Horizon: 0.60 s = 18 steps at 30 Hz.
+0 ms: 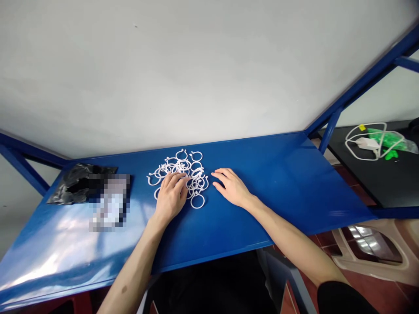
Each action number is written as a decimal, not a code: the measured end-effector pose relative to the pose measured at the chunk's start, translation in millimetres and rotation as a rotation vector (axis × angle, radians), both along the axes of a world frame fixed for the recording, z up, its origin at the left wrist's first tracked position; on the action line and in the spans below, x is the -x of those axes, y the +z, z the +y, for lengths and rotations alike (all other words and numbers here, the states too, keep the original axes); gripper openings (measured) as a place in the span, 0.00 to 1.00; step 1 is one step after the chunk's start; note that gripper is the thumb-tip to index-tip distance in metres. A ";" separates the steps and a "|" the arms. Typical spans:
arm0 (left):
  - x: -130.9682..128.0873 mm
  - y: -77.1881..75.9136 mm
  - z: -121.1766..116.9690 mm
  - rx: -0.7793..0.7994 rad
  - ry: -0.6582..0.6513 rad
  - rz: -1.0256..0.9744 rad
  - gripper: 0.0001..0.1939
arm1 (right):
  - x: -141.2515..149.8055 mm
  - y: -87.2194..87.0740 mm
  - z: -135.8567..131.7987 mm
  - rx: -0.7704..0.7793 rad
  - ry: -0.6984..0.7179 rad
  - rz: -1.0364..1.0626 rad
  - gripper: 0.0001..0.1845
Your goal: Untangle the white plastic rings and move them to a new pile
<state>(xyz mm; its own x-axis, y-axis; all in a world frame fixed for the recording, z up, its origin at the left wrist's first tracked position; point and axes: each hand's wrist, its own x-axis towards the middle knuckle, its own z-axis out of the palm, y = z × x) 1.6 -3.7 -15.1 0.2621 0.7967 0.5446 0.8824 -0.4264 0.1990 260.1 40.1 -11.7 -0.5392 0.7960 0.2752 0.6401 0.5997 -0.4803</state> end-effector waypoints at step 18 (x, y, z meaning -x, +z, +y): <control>-16.3 -1.1 -5.1 0.149 -0.095 -0.141 0.11 | -19.1 -2.0 15.5 0.033 -0.230 -0.252 0.25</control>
<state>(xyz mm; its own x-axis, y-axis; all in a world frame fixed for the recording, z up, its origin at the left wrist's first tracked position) 17.9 -8.8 -16.2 0.2695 0.8466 0.4589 0.7987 -0.4627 0.3846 279.1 55.6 -13.7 -0.3923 0.9109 0.1281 0.8577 0.4125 -0.3068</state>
